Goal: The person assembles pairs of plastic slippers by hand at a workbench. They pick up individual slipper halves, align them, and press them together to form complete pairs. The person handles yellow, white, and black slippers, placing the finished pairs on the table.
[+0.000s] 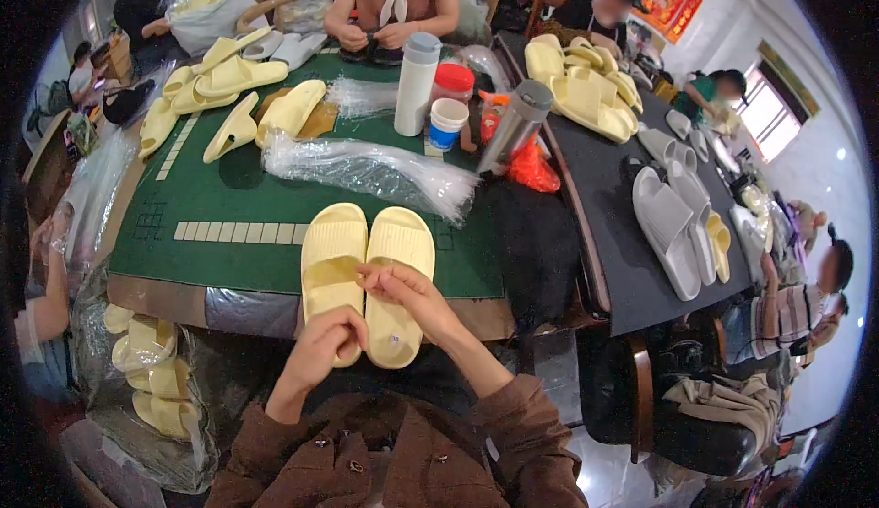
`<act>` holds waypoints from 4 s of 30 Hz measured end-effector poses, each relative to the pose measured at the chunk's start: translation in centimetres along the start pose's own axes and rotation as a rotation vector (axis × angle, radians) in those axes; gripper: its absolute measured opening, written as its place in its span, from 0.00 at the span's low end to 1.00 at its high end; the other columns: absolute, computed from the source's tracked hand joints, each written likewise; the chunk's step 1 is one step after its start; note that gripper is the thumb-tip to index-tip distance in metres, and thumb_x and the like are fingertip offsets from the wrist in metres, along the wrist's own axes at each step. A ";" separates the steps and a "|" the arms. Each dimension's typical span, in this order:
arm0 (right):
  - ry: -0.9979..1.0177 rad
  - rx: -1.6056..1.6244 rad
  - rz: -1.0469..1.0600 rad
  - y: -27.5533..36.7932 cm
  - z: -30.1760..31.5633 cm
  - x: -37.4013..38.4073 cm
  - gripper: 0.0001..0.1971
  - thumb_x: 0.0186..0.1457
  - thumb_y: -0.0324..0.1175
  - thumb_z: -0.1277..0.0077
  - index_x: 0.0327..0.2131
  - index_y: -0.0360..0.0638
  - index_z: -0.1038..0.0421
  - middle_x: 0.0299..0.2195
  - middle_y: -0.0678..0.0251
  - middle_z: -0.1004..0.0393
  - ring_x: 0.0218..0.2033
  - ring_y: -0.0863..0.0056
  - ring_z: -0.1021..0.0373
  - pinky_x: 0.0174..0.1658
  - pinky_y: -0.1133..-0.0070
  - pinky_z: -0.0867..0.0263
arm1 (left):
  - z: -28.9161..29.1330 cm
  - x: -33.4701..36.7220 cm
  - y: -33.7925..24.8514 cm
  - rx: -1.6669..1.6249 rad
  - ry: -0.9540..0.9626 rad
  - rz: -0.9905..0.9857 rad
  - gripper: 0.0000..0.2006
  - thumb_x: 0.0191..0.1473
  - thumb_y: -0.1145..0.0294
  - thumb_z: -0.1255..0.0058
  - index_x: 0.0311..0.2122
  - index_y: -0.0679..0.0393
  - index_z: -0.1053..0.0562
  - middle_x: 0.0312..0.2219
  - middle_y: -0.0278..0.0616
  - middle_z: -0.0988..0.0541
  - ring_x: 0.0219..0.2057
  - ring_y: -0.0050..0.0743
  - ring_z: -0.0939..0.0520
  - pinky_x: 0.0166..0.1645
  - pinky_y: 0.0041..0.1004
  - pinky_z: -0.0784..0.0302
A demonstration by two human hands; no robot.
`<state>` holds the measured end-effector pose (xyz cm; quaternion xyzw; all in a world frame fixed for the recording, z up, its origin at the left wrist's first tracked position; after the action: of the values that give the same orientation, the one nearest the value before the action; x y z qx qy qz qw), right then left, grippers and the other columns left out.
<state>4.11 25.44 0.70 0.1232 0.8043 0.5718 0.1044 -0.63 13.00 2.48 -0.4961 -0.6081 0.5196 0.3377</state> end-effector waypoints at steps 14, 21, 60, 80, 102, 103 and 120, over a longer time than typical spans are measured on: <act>-0.047 -0.217 0.146 2.1 -0.1 -0.7 0.12 0.64 0.33 0.57 0.42 0.38 0.25 0.53 0.62 0.32 0.53 0.75 0.37 0.53 0.79 0.40 | -2.1 -0.7 2.6 -0.038 0.121 0.137 0.11 0.50 0.83 0.70 0.30 0.62 0.31 0.24 0.35 0.29 0.25 0.16 0.34 0.28 0.18 0.40; -0.068 -0.321 0.243 2.5 0.0 -0.9 0.11 0.63 0.30 0.57 0.42 0.36 0.26 0.48 0.61 0.28 0.52 0.74 0.33 0.55 0.77 0.39 | -2.4 -1.1 2.4 -0.010 0.147 0.099 0.11 0.50 0.83 0.70 0.31 0.62 0.31 0.24 0.34 0.30 0.24 0.16 0.35 0.27 0.18 0.41; -0.309 -1.064 0.393 2.6 0.3 -3.1 0.12 0.55 0.26 0.51 0.42 0.32 0.33 0.30 0.51 0.25 0.31 0.57 0.25 0.33 0.69 0.29 | 2.9 -1.7 0.2 0.512 -0.316 -0.175 0.18 0.58 0.75 0.55 0.52 0.70 0.35 0.42 0.49 0.28 0.36 0.36 0.23 0.40 0.30 0.27; -0.318 -1.216 0.071 -0.9 2.0 3.2 0.12 0.53 0.28 0.59 0.39 0.29 0.34 0.33 0.40 0.26 0.36 0.44 0.29 0.40 0.56 0.34 | 3.3 9.3 2.6 1.096 -0.196 0.254 0.25 0.43 0.63 0.41 0.43 0.73 0.30 0.42 0.67 0.27 0.47 0.64 0.27 0.49 0.48 0.29; -0.480 -1.231 0.427 8.0 3.7 7.2 0.11 0.55 0.33 0.52 0.39 0.40 0.26 0.38 0.54 0.25 0.40 0.56 0.28 0.43 0.67 0.32 | 2.0 8.3 1.2 1.353 -0.531 -0.341 0.20 0.54 0.56 0.50 0.26 0.68 0.24 0.26 0.59 0.21 0.30 0.57 0.20 0.43 0.46 0.28; -0.507 -1.278 0.427 7.4 4.5 8.1 0.12 0.55 0.33 0.52 0.40 0.41 0.25 0.40 0.54 0.25 0.42 0.57 0.29 0.45 0.67 0.32 | 2.1 8.2 1.1 1.340 -0.531 -0.323 0.21 0.54 0.56 0.51 0.26 0.68 0.24 0.26 0.59 0.21 0.31 0.57 0.20 0.43 0.46 0.28; -0.395 -0.878 0.182 4.8 5.2 12.6 0.14 0.53 0.37 0.50 0.35 0.35 0.24 0.32 0.53 0.22 0.35 0.63 0.24 0.41 0.69 0.31 | 2.4 7.9 1.2 1.278 -0.534 -0.335 0.20 0.54 0.58 0.50 0.24 0.69 0.24 0.26 0.60 0.22 0.30 0.59 0.21 0.42 0.47 0.27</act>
<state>-5.80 35.64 3.21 0.2437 0.4379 0.8295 0.2466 -4.72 19.84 -0.10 0.0434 -0.3146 0.8193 0.4774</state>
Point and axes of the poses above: each hand's wrist, its own x-axis towards the middle knuckle, its own z-axis out of the back of the hand, y = z × x, the point moved 8 cm from there along x, towards the middle knuckle
